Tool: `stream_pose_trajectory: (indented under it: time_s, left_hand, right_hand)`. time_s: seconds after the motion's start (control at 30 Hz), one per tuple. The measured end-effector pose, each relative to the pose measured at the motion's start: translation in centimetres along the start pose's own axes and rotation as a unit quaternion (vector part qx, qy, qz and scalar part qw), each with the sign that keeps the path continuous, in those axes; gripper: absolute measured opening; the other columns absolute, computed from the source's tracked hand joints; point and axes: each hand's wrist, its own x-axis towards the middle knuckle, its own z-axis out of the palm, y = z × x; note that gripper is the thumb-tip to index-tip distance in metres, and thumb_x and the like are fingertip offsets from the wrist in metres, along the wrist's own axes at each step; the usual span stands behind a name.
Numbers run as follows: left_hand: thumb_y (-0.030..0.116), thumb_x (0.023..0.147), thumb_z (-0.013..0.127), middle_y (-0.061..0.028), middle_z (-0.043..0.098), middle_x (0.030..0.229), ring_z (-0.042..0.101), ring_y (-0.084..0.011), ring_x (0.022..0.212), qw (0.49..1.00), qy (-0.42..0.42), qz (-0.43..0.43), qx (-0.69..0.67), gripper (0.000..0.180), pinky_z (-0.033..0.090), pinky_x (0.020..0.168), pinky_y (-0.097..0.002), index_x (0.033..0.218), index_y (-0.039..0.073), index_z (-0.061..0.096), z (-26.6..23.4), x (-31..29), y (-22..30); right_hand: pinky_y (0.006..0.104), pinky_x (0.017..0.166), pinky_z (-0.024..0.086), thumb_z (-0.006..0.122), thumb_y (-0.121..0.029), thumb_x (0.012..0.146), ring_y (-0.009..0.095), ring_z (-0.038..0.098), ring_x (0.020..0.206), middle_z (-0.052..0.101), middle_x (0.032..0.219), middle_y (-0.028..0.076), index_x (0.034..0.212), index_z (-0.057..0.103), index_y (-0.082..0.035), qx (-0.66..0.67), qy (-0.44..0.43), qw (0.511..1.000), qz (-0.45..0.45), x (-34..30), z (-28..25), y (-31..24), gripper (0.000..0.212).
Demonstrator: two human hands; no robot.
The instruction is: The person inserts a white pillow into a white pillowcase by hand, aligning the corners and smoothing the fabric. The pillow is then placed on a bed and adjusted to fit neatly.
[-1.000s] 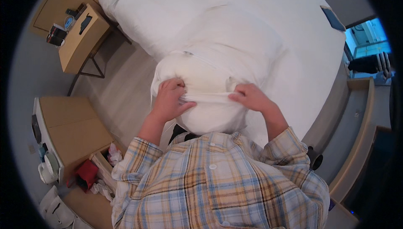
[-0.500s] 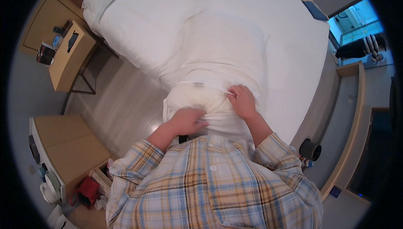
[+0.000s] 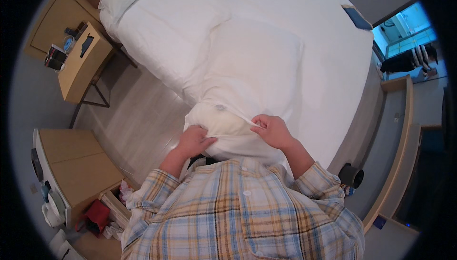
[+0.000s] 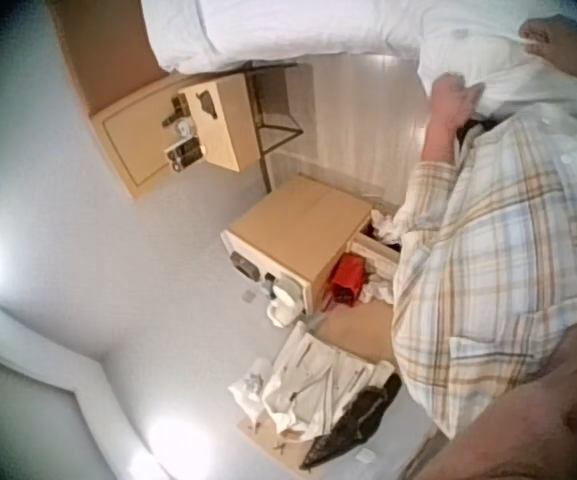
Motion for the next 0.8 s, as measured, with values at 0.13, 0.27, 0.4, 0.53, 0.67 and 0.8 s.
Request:
stream_pose_trajectory:
  time_s: [0.13, 0.27, 0.4, 0.53, 0.67, 0.8]
  left_hand:
    - [0.046, 0.085, 0.057, -0.0181, 0.058, 0.070, 0.056, -0.0370, 0.071, 0.996, -0.043, 0.037, -0.068, 0.047, 0.041, 0.063, -0.0465, 0.066, 0.003, 0.059, 1.3, 0.8, 3.8]
    - [0.050, 0.084, 0.058, -0.0166, 0.056, 0.062, 0.055, -0.0372, 0.063, 0.994, -0.081, 0.053, -0.047, 0.050, 0.043, 0.058, -0.0442, 0.062, 0.004, 0.057, 2.1, 2.3, 5.2]
    - [0.048, 0.083, 0.059, -0.0169, 0.061, 0.071, 0.059, -0.0366, 0.071, 0.987, -0.146, 0.061, 0.008, 0.043, 0.045, 0.062, -0.0437, 0.073, 0.006, 0.062, 2.2, 3.1, 5.0]
    - [0.049, 0.082, 0.058, -0.0150, 0.065, 0.084, 0.061, -0.0346, 0.083, 0.987, -0.138, 0.062, -0.048, 0.043, 0.048, 0.071, -0.0434, 0.090, 0.007, 0.063, 3.9, 3.0, 5.9]
    - [0.045, 0.080, 0.061, -0.0140, 0.066, 0.083, 0.061, -0.0355, 0.084, 0.965, 0.081, 0.246, -0.040, 0.043, 0.047, 0.078, -0.0439, 0.101, 0.008, 0.062, 5.3, 3.2, 6.9]
    - [0.044, 0.079, 0.063, -0.0134, 0.066, 0.082, 0.060, -0.0358, 0.084, 0.986, -0.129, 0.097, 0.033, 0.043, 0.045, 0.082, -0.0452, 0.100, 0.007, 0.064, 3.0, 1.8, 6.9]
  right_hand:
    - [0.0282, 0.060, 0.043, 0.062, -0.011, 0.083, 0.014, 0.053, 0.063, 0.057, 0.067, 0.007, 0.091, 0.063, -0.005, -0.055, 0.021, 0.997, -0.050, 0.0, 1.6, 0.5, 0.010]
    - [0.0324, 0.068, 0.047, 0.059, -0.013, 0.083, 0.024, 0.060, 0.070, 0.063, 0.074, 0.009, 0.095, 0.064, -0.008, 0.152, 0.051, 0.986, -0.050, -1.2, 1.8, 2.5, 0.013]
    - [0.0271, 0.070, 0.045, 0.058, -0.004, 0.083, 0.015, 0.053, 0.072, 0.060, 0.084, 0.005, 0.094, 0.061, -0.006, 0.232, 0.034, 0.969, -0.072, -2.2, 2.3, 2.8, 0.012]
    - [0.0344, 0.087, 0.043, 0.056, -0.008, 0.085, 0.023, 0.055, 0.095, 0.059, 0.107, 0.012, 0.104, 0.060, -0.004, 0.072, 0.019, 0.965, -0.253, -1.3, 4.7, 0.2, 0.020]
    - [0.0409, 0.098, 0.037, 0.048, -0.017, 0.090, 0.031, 0.051, 0.112, 0.057, 0.121, 0.014, 0.112, 0.061, -0.007, 0.049, -0.010, 0.949, -0.310, 1.9, 6.6, -1.9, 0.027]
    - [0.0398, 0.098, 0.038, 0.041, -0.025, 0.094, 0.032, 0.049, 0.118, 0.054, 0.126, 0.016, 0.112, 0.062, -0.005, -0.059, -0.209, 0.961, -0.172, 4.2, 6.5, -1.2, 0.035]
